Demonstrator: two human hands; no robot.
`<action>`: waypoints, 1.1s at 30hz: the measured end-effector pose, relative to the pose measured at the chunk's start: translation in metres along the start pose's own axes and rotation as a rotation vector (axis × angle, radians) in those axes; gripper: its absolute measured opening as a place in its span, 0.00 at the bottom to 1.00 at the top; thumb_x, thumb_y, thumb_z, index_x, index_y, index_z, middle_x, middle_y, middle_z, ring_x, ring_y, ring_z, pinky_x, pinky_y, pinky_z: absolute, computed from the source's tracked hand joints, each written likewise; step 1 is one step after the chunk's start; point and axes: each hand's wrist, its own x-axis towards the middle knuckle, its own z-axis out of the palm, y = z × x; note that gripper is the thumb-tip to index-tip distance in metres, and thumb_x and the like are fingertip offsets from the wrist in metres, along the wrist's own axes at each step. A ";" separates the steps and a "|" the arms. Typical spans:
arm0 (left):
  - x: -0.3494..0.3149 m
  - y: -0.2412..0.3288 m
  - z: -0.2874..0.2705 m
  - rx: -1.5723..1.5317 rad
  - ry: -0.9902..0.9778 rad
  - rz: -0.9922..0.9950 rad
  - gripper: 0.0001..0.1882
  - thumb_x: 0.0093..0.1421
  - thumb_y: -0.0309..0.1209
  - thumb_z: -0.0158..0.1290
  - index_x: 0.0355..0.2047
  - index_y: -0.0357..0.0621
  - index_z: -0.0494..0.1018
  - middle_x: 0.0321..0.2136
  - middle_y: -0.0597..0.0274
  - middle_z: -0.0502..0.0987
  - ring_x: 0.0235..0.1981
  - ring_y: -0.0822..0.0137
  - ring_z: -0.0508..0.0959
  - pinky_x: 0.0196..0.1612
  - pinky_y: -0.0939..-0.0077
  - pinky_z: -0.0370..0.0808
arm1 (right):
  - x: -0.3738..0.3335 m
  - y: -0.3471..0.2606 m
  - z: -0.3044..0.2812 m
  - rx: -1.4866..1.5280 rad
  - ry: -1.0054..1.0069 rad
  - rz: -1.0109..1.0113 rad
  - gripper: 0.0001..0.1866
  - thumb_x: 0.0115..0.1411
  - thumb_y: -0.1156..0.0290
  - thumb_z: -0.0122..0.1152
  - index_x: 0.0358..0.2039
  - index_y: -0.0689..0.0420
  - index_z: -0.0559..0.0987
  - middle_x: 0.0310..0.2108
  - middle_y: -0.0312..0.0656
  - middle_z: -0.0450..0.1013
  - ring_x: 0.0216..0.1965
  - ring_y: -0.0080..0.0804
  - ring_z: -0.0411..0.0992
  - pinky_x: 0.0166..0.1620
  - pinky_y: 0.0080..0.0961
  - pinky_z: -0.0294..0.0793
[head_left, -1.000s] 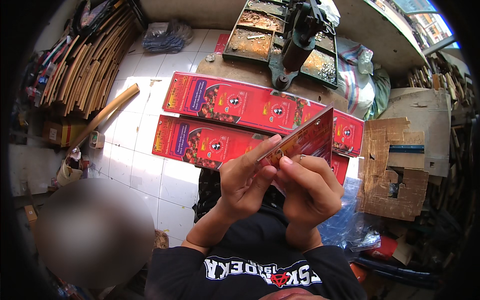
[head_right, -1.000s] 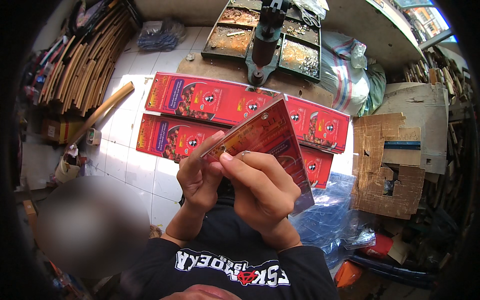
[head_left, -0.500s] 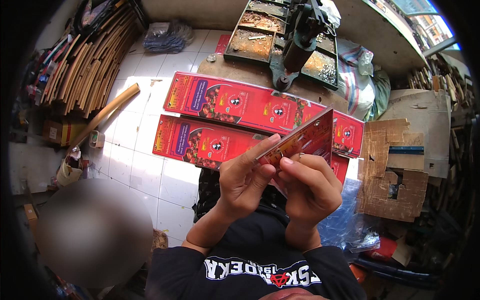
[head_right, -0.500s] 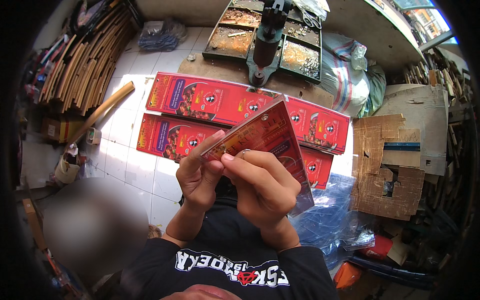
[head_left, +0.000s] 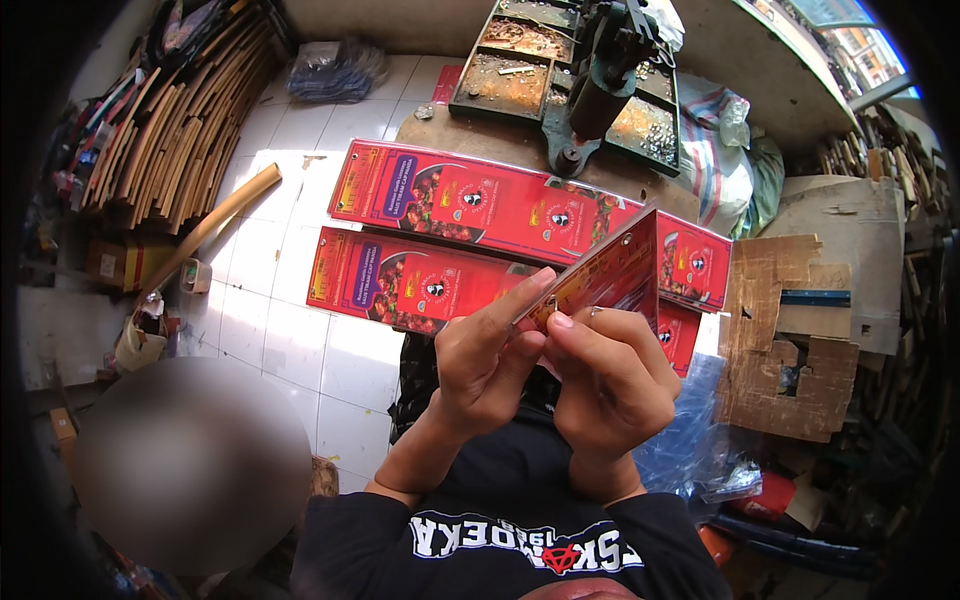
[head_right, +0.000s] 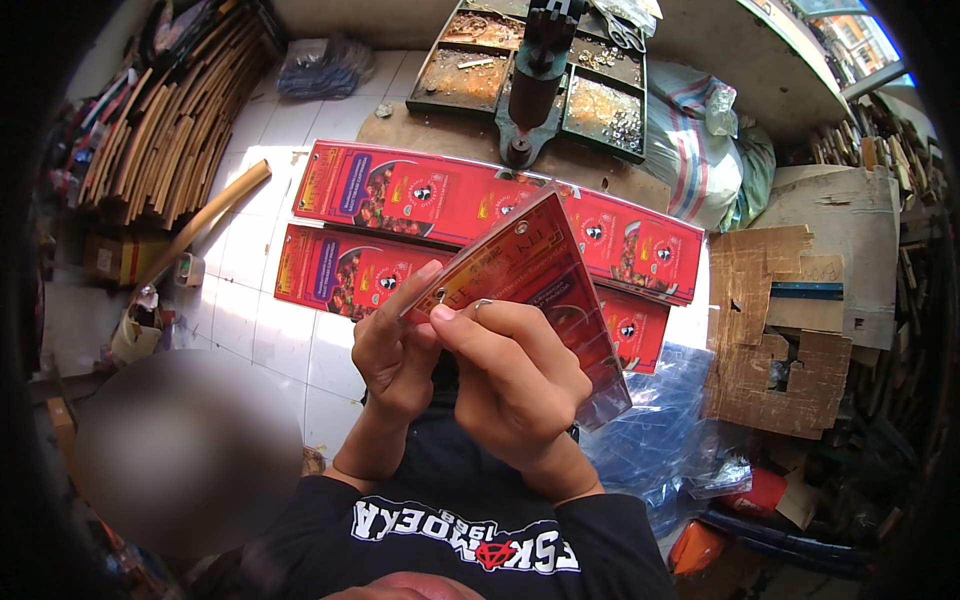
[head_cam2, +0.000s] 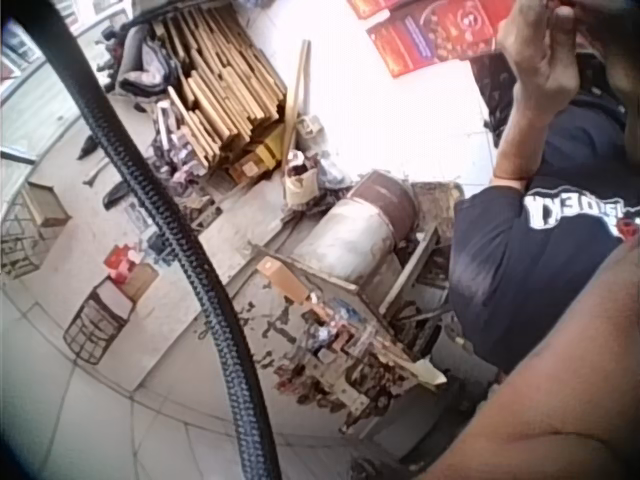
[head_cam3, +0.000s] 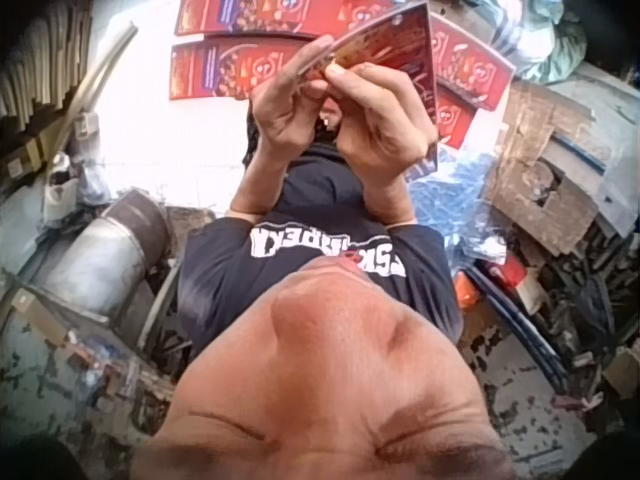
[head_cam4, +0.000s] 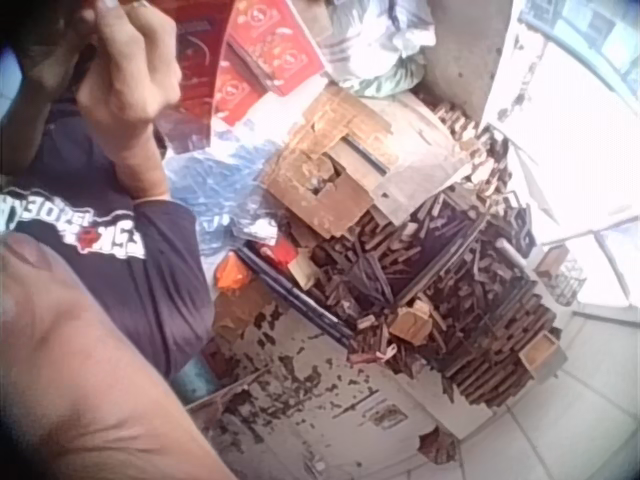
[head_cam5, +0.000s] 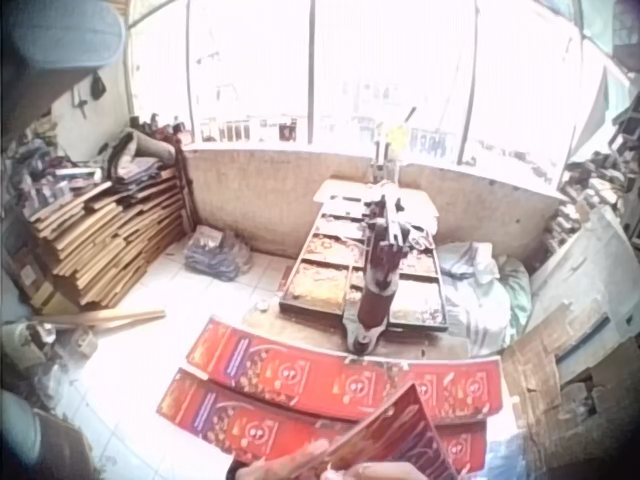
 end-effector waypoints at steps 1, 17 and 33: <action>0.000 0.000 0.000 -0.001 -0.001 0.005 0.21 0.62 0.21 0.52 0.56 0.30 0.69 0.43 0.44 0.80 0.32 0.62 0.84 0.34 0.75 0.78 | 0.001 0.000 0.000 0.000 -0.002 0.002 0.18 0.45 0.89 0.67 0.38 0.60 0.83 0.29 0.44 0.75 0.28 0.32 0.77 0.31 0.24 0.77; -0.002 -0.008 -0.002 -0.126 0.044 -0.137 0.22 0.67 0.26 0.49 0.59 0.29 0.65 0.39 0.49 0.81 0.36 0.74 0.79 0.38 0.81 0.75 | 0.002 0.018 0.009 -0.011 -0.024 -0.141 0.19 0.42 0.87 0.64 0.37 0.58 0.84 0.28 0.42 0.74 0.27 0.31 0.76 0.27 0.23 0.76; -0.010 -0.038 -0.005 -0.010 0.285 0.030 0.16 0.68 0.28 0.46 0.51 0.26 0.69 0.37 0.49 0.81 0.38 0.69 0.80 0.42 0.76 0.76 | -0.005 0.078 -0.044 0.497 -0.130 0.377 0.11 0.52 0.87 0.64 0.36 0.63 0.83 0.30 0.39 0.73 0.39 0.29 0.74 0.46 0.24 0.71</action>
